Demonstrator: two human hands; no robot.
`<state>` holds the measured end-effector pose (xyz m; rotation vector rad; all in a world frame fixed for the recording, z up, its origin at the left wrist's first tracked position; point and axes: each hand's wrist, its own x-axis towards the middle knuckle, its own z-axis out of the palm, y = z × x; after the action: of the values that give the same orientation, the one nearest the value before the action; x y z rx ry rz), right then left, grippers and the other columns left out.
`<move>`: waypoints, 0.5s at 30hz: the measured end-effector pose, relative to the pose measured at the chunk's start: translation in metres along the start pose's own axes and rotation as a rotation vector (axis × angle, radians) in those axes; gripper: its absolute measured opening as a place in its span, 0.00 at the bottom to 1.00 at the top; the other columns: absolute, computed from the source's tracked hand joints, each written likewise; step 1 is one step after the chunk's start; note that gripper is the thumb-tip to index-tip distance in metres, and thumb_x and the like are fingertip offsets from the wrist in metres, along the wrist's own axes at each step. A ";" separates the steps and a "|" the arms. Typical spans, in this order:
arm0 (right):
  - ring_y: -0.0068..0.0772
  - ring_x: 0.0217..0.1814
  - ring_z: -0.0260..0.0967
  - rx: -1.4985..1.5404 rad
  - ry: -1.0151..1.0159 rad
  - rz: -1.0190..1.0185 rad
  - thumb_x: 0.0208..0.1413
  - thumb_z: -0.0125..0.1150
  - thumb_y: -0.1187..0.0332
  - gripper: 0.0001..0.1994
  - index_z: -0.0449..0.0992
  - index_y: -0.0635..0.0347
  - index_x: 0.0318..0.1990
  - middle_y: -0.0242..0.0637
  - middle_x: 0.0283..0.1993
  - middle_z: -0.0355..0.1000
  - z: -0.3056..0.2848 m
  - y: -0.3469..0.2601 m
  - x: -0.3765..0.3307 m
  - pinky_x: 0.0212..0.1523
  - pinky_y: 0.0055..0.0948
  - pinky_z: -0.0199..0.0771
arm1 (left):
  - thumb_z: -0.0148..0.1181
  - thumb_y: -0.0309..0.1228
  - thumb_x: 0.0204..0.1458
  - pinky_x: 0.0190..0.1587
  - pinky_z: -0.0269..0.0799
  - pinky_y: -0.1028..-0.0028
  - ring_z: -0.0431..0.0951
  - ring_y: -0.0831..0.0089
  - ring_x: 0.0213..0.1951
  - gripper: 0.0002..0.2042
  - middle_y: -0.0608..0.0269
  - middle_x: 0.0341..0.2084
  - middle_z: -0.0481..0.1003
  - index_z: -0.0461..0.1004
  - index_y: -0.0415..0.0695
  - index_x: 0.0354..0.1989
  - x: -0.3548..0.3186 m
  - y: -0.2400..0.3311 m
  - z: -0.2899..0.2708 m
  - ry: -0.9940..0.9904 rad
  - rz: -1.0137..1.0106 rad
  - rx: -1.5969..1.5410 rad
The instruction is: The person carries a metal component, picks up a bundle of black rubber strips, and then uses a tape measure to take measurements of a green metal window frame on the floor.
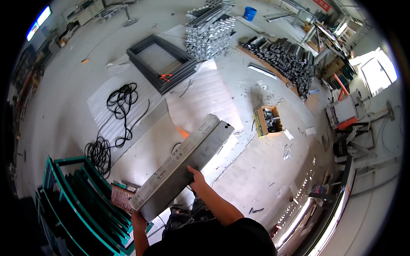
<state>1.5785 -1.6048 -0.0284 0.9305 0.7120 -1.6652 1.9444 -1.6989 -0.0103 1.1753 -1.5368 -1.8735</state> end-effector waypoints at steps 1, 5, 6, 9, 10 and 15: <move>0.45 0.52 0.68 0.040 -0.031 -0.005 0.53 0.62 0.71 0.18 0.69 0.67 0.51 0.44 0.50 0.71 -0.002 -0.003 -0.008 0.57 0.42 0.67 | 0.39 0.34 0.59 0.58 0.65 0.65 0.68 0.63 0.56 0.20 0.53 0.55 0.68 0.63 0.37 0.57 0.006 0.006 0.003 0.057 -0.150 -0.459; 0.47 0.51 0.69 0.136 0.031 -0.172 0.53 0.62 0.71 0.17 0.69 0.65 0.50 0.43 0.50 0.72 -0.026 -0.009 -0.055 0.53 0.48 0.71 | 0.40 0.38 0.58 0.59 0.63 0.62 0.69 0.61 0.55 0.21 0.54 0.52 0.69 0.66 0.39 0.55 0.020 0.001 0.013 0.046 -0.309 -0.631; 0.47 0.51 0.69 0.138 0.000 -0.189 0.53 0.62 0.71 0.18 0.69 0.65 0.50 0.43 0.49 0.72 -0.033 -0.013 -0.068 0.53 0.49 0.70 | 0.40 0.39 0.58 0.59 0.63 0.62 0.69 0.60 0.54 0.21 0.54 0.52 0.70 0.66 0.39 0.55 0.026 -0.003 0.013 0.049 -0.335 -0.612; 0.48 0.54 0.67 0.219 0.011 -0.309 0.51 0.63 0.70 0.21 0.68 0.64 0.53 0.43 0.51 0.71 -0.067 -0.011 -0.115 0.56 0.52 0.67 | 0.42 0.41 0.56 0.56 0.67 0.65 0.72 0.60 0.50 0.21 0.55 0.48 0.73 0.70 0.40 0.51 0.041 -0.012 0.015 0.043 -0.454 -0.567; 0.48 0.55 0.67 0.242 -0.011 -0.345 0.51 0.63 0.70 0.21 0.68 0.64 0.53 0.43 0.51 0.70 -0.081 -0.010 -0.133 0.57 0.51 0.66 | 0.43 0.41 0.56 0.54 0.68 0.66 0.73 0.62 0.49 0.21 0.56 0.47 0.74 0.71 0.40 0.51 0.047 -0.013 0.020 0.041 -0.472 -0.479; 0.45 0.56 0.65 0.405 -0.077 -0.537 0.50 0.64 0.70 0.21 0.69 0.65 0.51 0.43 0.52 0.70 -0.157 -0.003 -0.209 0.62 0.44 0.61 | 0.46 0.41 0.56 0.48 0.68 0.70 0.74 0.69 0.43 0.19 0.61 0.42 0.75 0.73 0.40 0.46 0.073 0.016 0.085 -0.164 -0.363 -0.268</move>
<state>1.6415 -1.3706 0.0681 1.0002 0.6148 -2.3704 1.8316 -1.7121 -0.0173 1.2626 -1.1551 -2.3789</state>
